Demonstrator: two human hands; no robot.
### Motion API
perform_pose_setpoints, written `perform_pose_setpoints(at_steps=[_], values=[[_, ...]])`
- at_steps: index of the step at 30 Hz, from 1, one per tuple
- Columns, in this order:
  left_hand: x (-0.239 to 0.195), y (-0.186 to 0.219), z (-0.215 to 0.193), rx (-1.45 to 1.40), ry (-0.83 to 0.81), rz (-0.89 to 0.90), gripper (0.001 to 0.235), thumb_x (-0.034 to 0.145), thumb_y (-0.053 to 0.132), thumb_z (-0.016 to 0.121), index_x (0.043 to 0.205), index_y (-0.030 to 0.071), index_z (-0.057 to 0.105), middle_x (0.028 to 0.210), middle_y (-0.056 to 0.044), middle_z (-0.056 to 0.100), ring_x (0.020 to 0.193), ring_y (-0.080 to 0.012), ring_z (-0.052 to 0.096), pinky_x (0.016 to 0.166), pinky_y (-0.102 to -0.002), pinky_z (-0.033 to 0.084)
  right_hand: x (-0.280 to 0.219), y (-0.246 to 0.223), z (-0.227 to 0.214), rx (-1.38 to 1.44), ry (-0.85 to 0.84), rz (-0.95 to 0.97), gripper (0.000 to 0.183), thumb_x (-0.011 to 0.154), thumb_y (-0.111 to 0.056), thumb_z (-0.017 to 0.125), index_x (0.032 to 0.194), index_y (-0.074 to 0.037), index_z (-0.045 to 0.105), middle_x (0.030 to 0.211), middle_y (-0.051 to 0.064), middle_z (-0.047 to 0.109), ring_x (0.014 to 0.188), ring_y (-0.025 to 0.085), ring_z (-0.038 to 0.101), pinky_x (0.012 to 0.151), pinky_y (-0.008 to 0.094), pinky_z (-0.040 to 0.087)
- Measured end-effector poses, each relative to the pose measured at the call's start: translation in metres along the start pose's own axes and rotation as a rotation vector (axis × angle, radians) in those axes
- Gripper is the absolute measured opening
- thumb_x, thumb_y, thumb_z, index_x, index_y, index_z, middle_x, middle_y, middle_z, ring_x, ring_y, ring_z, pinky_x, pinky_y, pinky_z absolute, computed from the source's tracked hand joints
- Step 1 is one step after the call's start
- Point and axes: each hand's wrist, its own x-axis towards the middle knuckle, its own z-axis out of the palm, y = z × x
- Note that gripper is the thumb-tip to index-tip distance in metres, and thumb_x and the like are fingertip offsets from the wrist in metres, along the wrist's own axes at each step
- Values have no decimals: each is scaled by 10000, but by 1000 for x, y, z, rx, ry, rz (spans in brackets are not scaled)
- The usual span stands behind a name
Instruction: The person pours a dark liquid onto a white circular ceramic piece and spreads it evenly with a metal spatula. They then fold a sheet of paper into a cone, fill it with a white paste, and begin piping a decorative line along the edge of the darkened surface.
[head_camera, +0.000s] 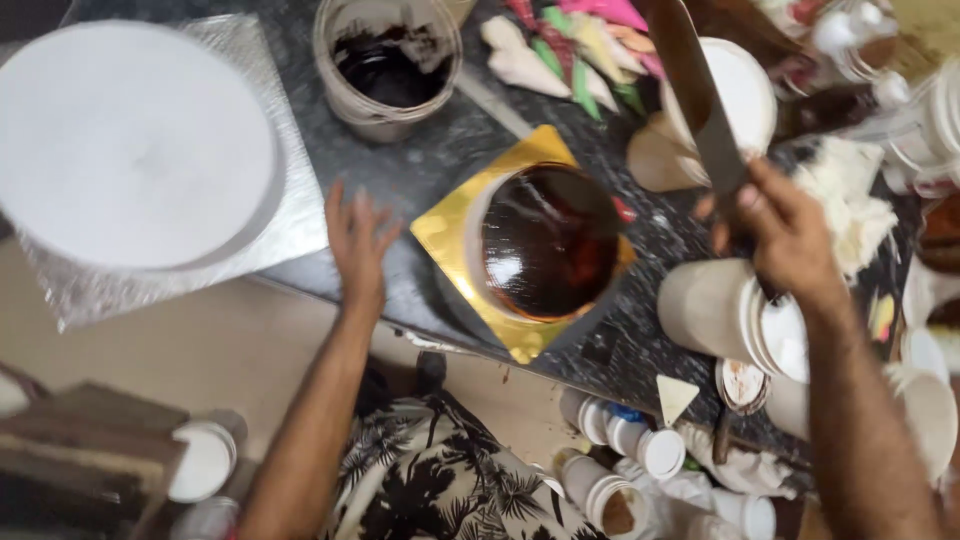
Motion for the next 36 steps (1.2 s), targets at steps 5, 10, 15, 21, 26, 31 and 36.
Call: perform_pose_setpoints(at_steps=[5, 10, 15, 21, 26, 31, 36], values=[[-99, -80, -61, 302, -113, -207, 415, 1096, 227, 579, 1454, 27, 516, 1138, -117, 626, 922, -162, 621, 775, -303, 576, -134, 69, 47, 490, 181, 226, 471, 1087, -145, 456, 1525, 29, 460, 830, 126, 679, 527, 150, 512, 515, 277, 439], [-186, -106, -54, 552, -520, -213, 416, 1002, 174, 626, 1388, 39, 548, 1209, -53, 641, 991, -140, 657, 805, -285, 601, -222, 127, 95, 624, 315, 340, 482, 1054, -88, 495, 1521, 21, 447, 869, 103, 672, 589, 127, 520, 547, 253, 437], [-215, -126, 10, 831, -751, -64, 383, 1006, 182, 680, 1342, 11, 611, 1117, -89, 724, 1015, -163, 693, 893, -299, 565, -278, 159, 118, 698, 373, 360, 510, 1033, -71, 540, 1522, 9, 417, 870, 92, 672, 618, 119, 551, 574, 254, 468], [-205, -123, 30, 320, -448, -543, 591, 954, 26, 567, 1503, 22, 351, 1263, -150, 618, 1101, -254, 681, 914, -362, 612, -303, 178, 128, 681, 365, 383, 495, 1054, -58, 560, 1519, 45, 427, 846, 87, 648, 655, 116, 563, 608, 258, 481], [-179, -92, 10, -167, -242, -290, 755, 920, -210, 536, 1486, -79, 53, 1227, -182, 448, 1109, -308, 520, 996, -464, 528, -281, 166, 125, 636, 300, 347, 632, 987, 19, 568, 1589, 23, 373, 946, 112, 664, 725, 118, 572, 642, 258, 481], [-189, -63, 40, -95, -58, -359, 916, 761, -172, 504, 1550, 97, 125, 1451, -244, 421, 1311, -363, 554, 1117, -468, 519, -266, 129, 99, 861, 284, 182, 736, 942, 29, 506, 1592, -91, 183, 1141, 94, 650, 766, 130, 636, 660, 293, 573], [-197, -68, 33, -183, -313, -390, 617, 885, -121, 556, 1431, -61, 275, 1439, -303, 462, 1332, -391, 576, 1171, -510, 497, -235, 142, 127, 693, 344, 360, 638, 1085, 23, 477, 1692, -95, 320, 1027, 113, 609, 706, 121, 531, 574, 262, 465]])
